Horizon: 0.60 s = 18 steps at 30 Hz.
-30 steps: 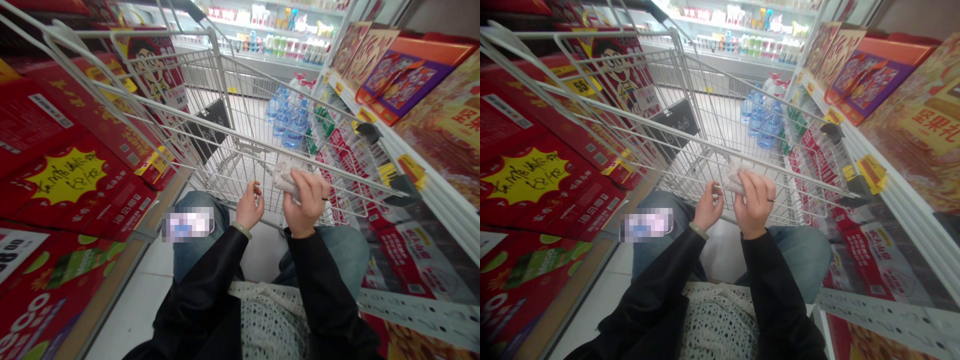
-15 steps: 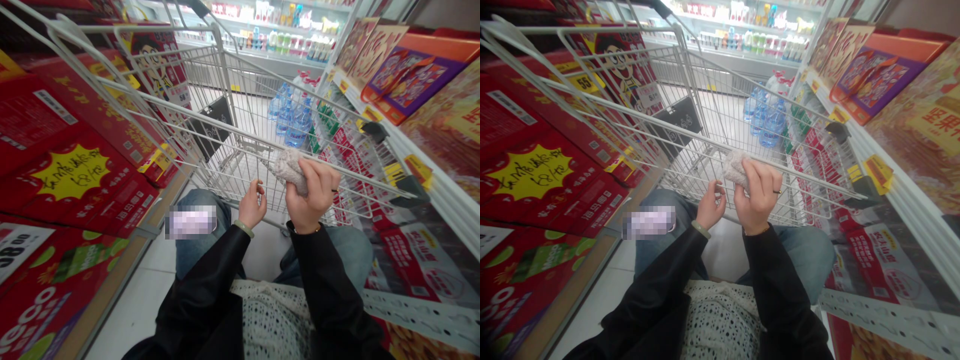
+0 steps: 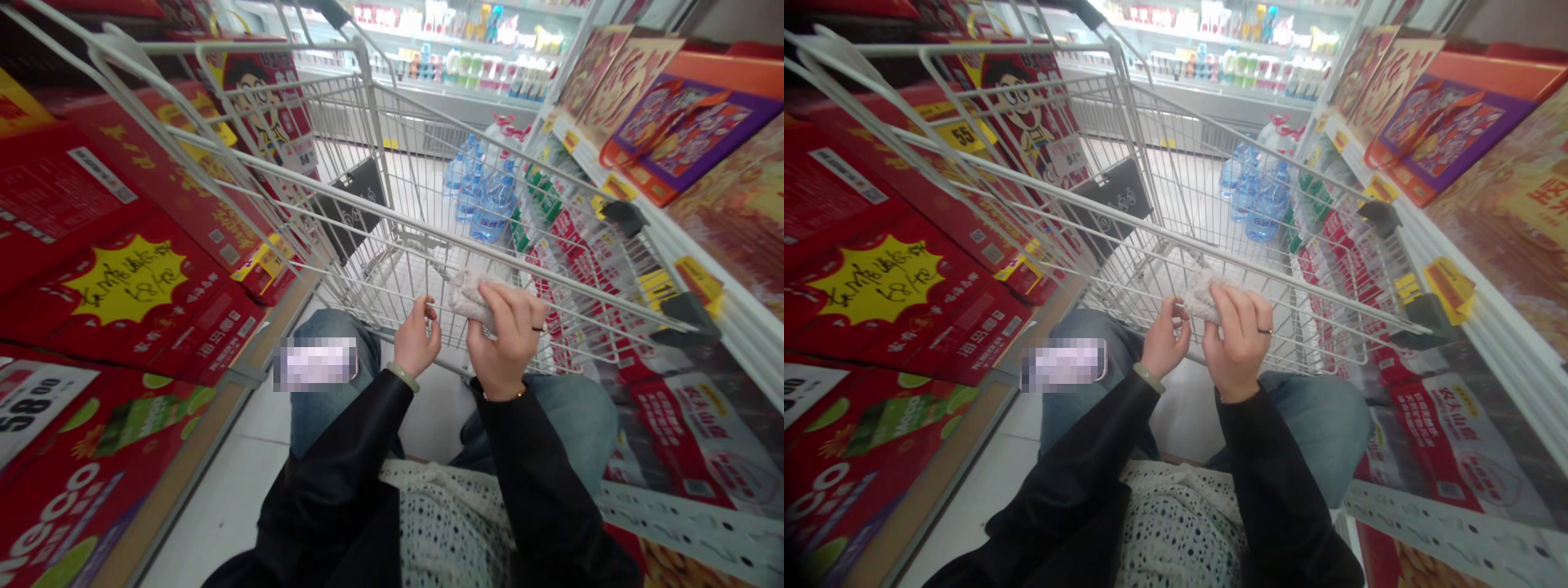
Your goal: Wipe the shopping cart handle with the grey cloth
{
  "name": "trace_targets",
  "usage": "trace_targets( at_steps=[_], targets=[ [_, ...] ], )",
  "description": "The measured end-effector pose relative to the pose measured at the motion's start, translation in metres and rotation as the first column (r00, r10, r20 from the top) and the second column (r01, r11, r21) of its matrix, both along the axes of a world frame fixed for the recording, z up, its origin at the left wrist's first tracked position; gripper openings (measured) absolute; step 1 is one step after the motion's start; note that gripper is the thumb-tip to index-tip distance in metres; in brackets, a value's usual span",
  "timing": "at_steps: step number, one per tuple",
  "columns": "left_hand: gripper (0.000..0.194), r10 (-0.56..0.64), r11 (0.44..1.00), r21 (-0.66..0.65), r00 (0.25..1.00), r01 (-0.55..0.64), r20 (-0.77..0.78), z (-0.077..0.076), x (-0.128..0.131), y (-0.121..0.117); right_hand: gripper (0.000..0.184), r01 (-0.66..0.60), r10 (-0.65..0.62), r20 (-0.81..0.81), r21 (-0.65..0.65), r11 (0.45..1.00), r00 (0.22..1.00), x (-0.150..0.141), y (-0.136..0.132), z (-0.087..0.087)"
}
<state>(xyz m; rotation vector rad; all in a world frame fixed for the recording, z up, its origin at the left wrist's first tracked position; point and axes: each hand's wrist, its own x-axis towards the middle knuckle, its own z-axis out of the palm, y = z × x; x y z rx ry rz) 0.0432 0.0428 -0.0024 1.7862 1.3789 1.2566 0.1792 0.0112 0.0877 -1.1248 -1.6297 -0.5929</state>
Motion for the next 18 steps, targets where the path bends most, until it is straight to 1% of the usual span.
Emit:
trace_targets(
  at_steps=[3,6,9,12,18],
  targets=[
    [0.045,0.000,1.000,0.001,1.000,0.000,0.000,0.002,0.000,-0.001,0.048,-0.006,0.008,0.027,-0.059,0.998,1.000,0.004,-0.002,-0.018],
    [0.047,-0.029,0.999,-0.012,1.000,0.029,0.010,0.005,-0.001,-0.001,0.048,-0.002,0.008,0.049,-0.121,0.993,0.999,0.009,-0.003,-0.034],
    [0.049,-0.058,0.997,-0.041,0.998,0.058,-0.003,0.006,0.000,0.000,0.048,0.006,0.001,0.046,-0.136,0.991,0.999,0.013,-0.005,-0.046],
    [0.052,-0.076,0.996,-0.053,0.997,0.075,-0.010,0.005,0.003,0.000,0.048,0.006,-0.002,0.031,-0.118,0.993,1.000,0.017,-0.004,-0.050],
    [0.055,-0.075,0.995,-0.061,0.997,0.074,-0.014,0.005,0.011,-0.001,0.044,0.021,-0.019,0.037,-0.066,0.998,0.999,0.021,0.002,-0.040]
  ],
)
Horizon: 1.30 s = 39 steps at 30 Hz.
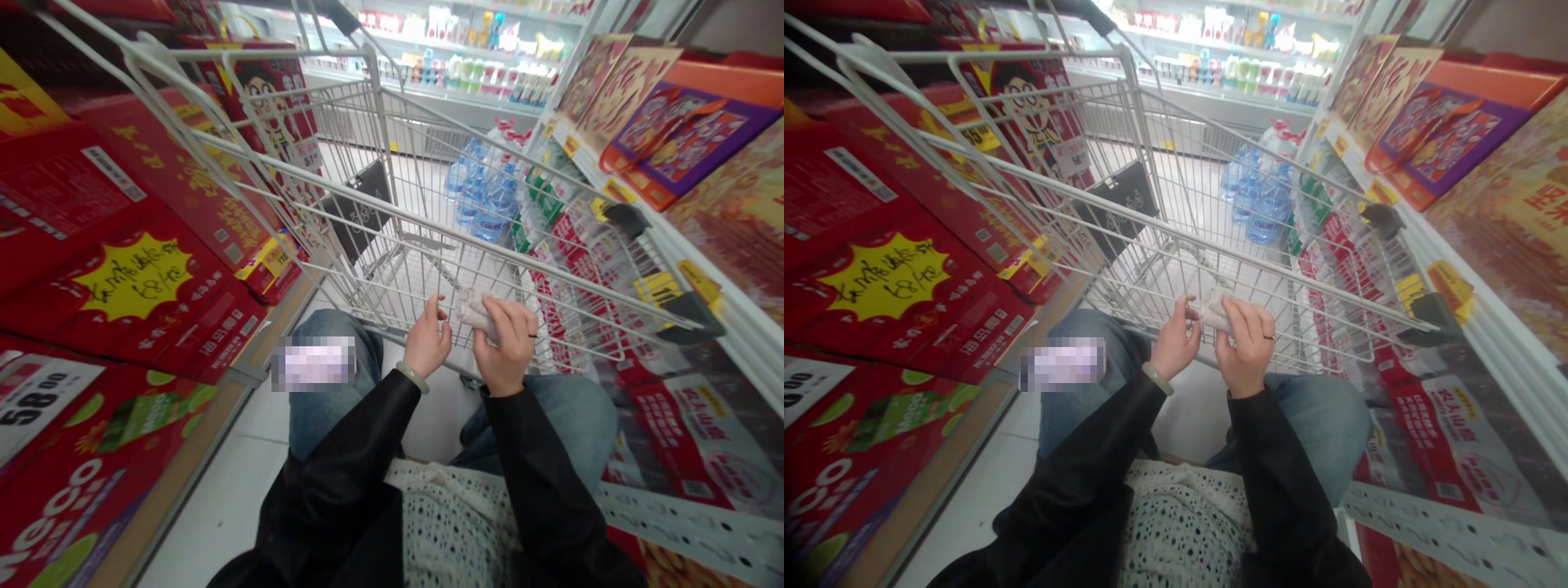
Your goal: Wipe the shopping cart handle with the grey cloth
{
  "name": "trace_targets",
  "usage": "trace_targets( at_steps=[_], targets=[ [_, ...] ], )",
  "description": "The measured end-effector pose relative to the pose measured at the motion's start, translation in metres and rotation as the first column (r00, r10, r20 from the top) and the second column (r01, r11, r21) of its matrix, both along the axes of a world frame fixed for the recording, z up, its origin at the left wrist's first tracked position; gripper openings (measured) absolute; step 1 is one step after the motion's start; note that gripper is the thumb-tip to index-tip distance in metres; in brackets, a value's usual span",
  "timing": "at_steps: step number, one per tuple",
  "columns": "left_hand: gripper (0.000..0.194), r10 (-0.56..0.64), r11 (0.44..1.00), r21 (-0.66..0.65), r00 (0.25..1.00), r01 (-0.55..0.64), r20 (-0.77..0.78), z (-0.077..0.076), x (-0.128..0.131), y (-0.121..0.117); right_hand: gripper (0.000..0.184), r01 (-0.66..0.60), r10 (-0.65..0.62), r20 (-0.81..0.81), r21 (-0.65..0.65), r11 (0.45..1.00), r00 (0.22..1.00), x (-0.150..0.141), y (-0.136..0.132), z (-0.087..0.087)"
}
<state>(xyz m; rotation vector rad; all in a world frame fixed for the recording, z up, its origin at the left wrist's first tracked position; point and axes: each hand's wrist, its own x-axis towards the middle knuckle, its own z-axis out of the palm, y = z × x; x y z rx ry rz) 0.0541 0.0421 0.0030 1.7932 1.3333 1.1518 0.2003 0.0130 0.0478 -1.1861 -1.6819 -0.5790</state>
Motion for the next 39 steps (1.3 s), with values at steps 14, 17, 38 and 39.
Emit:
trace_targets(
  at_steps=[14,17,38,39],
  targets=[
    [0.061,-0.077,0.997,-0.016,0.992,0.076,-0.095,0.006,0.020,-0.011,0.043,0.057,-0.057,-0.020,0.007,0.998,0.998,0.016,-0.008,-0.015],
    [0.064,-0.100,0.995,-0.010,0.991,0.099,-0.087,0.006,0.026,-0.014,0.042,0.078,-0.078,-0.020,0.007,0.997,0.997,0.024,-0.011,-0.015],
    [0.070,0.336,0.904,0.243,0.937,-0.350,0.098,0.015,-0.015,-0.019,0.042,0.128,-0.121,-0.075,0.095,0.987,0.990,0.027,-0.012,-0.010],
    [0.072,0.336,0.907,0.242,0.939,-0.344,0.074,0.014,-0.018,-0.017,0.041,0.135,-0.127,-0.081,0.095,0.986,0.989,0.028,-0.010,-0.010]
  ],
)
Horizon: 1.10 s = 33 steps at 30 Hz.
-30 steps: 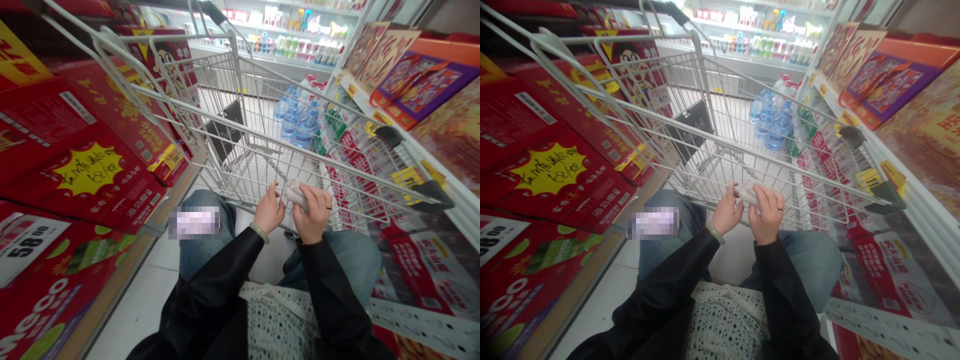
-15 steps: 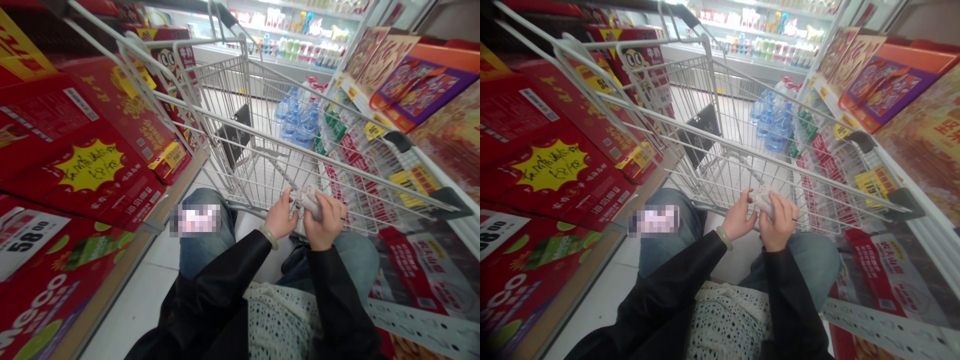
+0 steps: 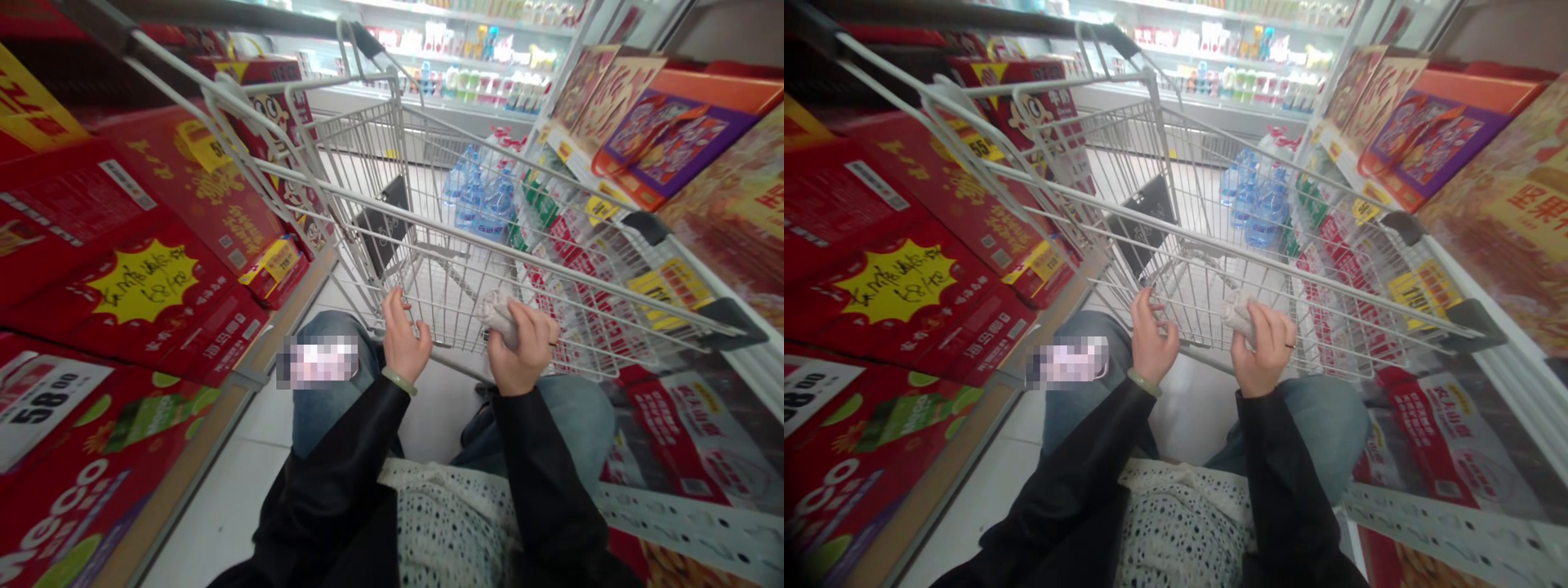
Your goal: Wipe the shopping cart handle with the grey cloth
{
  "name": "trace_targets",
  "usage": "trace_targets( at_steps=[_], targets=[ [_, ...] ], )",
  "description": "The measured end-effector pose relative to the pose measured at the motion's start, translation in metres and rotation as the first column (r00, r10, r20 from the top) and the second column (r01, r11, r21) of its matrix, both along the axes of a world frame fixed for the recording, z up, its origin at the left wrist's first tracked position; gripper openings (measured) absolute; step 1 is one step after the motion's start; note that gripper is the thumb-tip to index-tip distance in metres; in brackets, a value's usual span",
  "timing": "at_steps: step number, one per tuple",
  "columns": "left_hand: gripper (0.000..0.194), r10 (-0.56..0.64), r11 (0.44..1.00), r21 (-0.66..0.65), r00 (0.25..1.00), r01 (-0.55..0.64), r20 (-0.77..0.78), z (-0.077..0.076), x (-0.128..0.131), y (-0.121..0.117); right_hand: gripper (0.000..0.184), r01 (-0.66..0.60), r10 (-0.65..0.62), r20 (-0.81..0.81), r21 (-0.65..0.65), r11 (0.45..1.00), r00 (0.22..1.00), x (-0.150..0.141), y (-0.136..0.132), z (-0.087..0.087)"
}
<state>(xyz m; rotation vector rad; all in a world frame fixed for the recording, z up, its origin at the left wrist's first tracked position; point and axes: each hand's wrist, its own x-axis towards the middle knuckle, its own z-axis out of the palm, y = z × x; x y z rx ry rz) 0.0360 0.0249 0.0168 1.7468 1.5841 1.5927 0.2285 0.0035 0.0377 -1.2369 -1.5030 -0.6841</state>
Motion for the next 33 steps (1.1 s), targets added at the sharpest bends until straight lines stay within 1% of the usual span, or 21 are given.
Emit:
trace_targets(
  at_steps=[2,4,6,7,8,10,13,15,17,20,22,24,26,28,30,31,33],
  targets=[
    [0.073,0.016,1.000,-0.019,0.999,-0.016,-0.044,-0.001,-0.005,0.004,0.039,0.000,0.001,0.010,-0.027,1.000,1.000,0.002,0.003,-0.005],
    [0.069,0.036,0.999,-0.023,0.996,-0.038,-0.081,-0.002,-0.009,0.009,0.039,-0.019,0.021,0.030,-0.067,0.998,0.999,0.003,0.003,-0.015],
    [0.066,0.039,0.999,-0.015,0.994,-0.041,-0.105,-0.001,-0.012,0.012,0.041,-0.042,0.046,0.041,-0.098,0.994,0.998,0.003,0.000,-0.022],
    [0.065,0.035,0.999,-0.012,0.993,-0.036,-0.113,-0.001,-0.014,0.013,0.041,-0.049,0.053,0.038,-0.109,0.993,0.998,0.003,-0.001,-0.024],
    [0.065,0.030,0.999,-0.011,0.992,-0.032,-0.121,-0.001,-0.015,0.014,0.041,-0.050,0.054,0.031,-0.113,0.992,0.998,0.003,-0.001,-0.022],
    [0.067,0.023,1.000,-0.014,0.989,-0.026,-0.147,-0.002,-0.016,0.015,0.041,-0.046,0.049,0.025,-0.100,0.994,0.999,0.002,0.000,-0.013],
    [0.069,0.030,0.999,-0.017,0.981,-0.034,-0.190,-0.004,-0.016,0.015,0.042,-0.041,0.041,0.011,-0.019,0.999,0.999,0.003,0.006,0.008],
    [0.071,0.029,0.999,-0.021,0.978,-0.034,-0.208,-0.007,-0.016,0.014,0.045,-0.045,0.045,0.000,0.019,0.999,0.999,0.003,0.009,0.015],
    [0.072,0.024,0.999,-0.024,0.976,-0.030,-0.217,-0.008,-0.015,0.014,0.047,-0.049,0.049,0.008,-0.007,0.999,0.999,0.003,0.009,0.010],
    [0.070,0.024,0.999,-0.016,0.975,-0.028,-0.222,-0.010,-0.014,0.014,0.046,-0.059,0.066,0.066,-0.101,0.993,0.996,0.001,0.004,-0.008],
    [0.069,0.020,1.000,-0.010,0.974,-0.023,-0.226,-0.010,-0.014,0.014,0.046,-0.066,0.077,0.078,-0.136,0.988,0.994,0.002,0.001,-0.015],
    [0.068,0.019,1.000,-0.014,0.973,-0.023,-0.231,-0.010,-0.013,0.013,0.047,-0.069,0.077,0.064,-0.124,0.990,0.995,0.004,0.000,-0.010],
    [0.068,0.022,0.999,-0.020,0.973,-0.027,-0.232,-0.010,-0.012,0.012,0.050,-0.064,0.068,0.055,-0.069,0.996,0.996,0.007,0.003,0.006],
    [0.061,0.027,0.999,-0.028,0.972,-0.034,-0.232,-0.010,-0.012,0.010,0.051,-0.052,0.053,0.056,-0.013,0.999,0.997,0.009,0.008,0.023],
    [0.044,0.026,0.998,-0.051,0.968,-0.040,-0.251,-0.008,-0.011,0.009,0.050,-0.038,0.038,0.057,0.000,0.999,0.998,0.008,0.011,0.029],
    [0.034,0.023,0.997,-0.069,0.962,-0.043,-0.271,-0.007,-0.011,0.008,0.049,-0.036,0.036,0.060,-0.010,0.999,0.998,0.007,0.012,0.027],
    [0.019,0.010,0.993,-0.107,0.947,-0.047,-0.322,-0.005,-0.010,0.006,0.047,-0.039,0.042,0.073,-0.046,0.998,0.996,0.003,0.012,0.014]
  ],
)
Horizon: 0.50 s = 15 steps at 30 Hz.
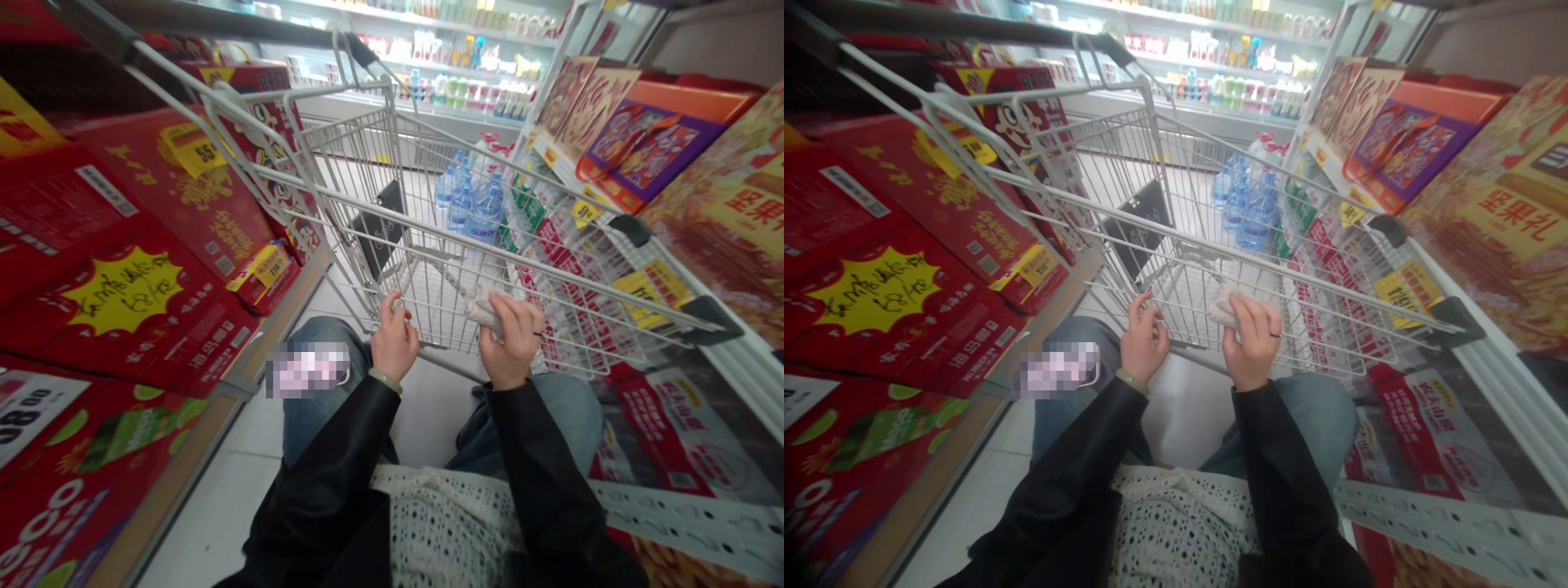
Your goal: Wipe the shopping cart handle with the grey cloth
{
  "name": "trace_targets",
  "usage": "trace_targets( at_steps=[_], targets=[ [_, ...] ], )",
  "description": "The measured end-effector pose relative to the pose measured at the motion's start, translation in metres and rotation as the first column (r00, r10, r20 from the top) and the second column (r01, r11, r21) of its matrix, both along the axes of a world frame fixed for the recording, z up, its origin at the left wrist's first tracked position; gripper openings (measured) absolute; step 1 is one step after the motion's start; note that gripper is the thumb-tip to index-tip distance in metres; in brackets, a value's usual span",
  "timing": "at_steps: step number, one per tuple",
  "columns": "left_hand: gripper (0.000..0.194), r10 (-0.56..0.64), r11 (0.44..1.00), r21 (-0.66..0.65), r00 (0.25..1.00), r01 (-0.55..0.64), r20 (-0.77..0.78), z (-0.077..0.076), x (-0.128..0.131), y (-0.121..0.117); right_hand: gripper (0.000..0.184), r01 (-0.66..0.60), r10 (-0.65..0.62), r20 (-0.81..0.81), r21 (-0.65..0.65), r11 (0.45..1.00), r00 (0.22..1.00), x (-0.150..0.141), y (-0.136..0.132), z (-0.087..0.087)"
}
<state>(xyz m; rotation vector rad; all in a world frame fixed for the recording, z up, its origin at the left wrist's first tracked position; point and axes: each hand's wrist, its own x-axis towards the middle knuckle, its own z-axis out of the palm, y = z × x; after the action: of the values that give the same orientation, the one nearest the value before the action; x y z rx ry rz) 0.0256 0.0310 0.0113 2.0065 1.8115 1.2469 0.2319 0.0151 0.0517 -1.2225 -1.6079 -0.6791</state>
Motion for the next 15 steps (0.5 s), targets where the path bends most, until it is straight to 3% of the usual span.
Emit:
trace_targets(
  at_steps=[4,6,11,13,15],
  targets=[
    [0.012,-0.013,1.000,-0.025,0.998,0.011,-0.063,0.001,0.001,-0.002,0.047,-0.021,0.022,0.008,-0.052,0.998,1.000,-0.004,-0.004,-0.027],
    [0.011,-0.014,0.999,-0.030,0.997,0.011,-0.074,0.000,0.001,-0.002,0.048,-0.029,0.029,-0.006,-0.025,0.999,1.000,-0.004,-0.004,-0.024],
    [0.012,-0.013,0.999,-0.051,0.997,0.009,-0.075,-0.001,0.001,-0.002,0.045,0.023,-0.021,-0.050,0.055,0.998,0.999,-0.005,0.002,0.008],
    [0.012,-0.031,0.998,-0.058,0.998,0.028,-0.061,-0.001,0.001,-0.002,0.045,0.017,-0.014,-0.061,0.053,0.998,0.998,-0.007,0.002,0.006],
    [0.012,-0.047,0.997,-0.056,0.997,0.044,-0.053,-0.001,0.000,-0.002,0.047,-0.009,0.010,-0.047,0.029,1.000,0.999,-0.008,0.001,-0.006]
  ],
)
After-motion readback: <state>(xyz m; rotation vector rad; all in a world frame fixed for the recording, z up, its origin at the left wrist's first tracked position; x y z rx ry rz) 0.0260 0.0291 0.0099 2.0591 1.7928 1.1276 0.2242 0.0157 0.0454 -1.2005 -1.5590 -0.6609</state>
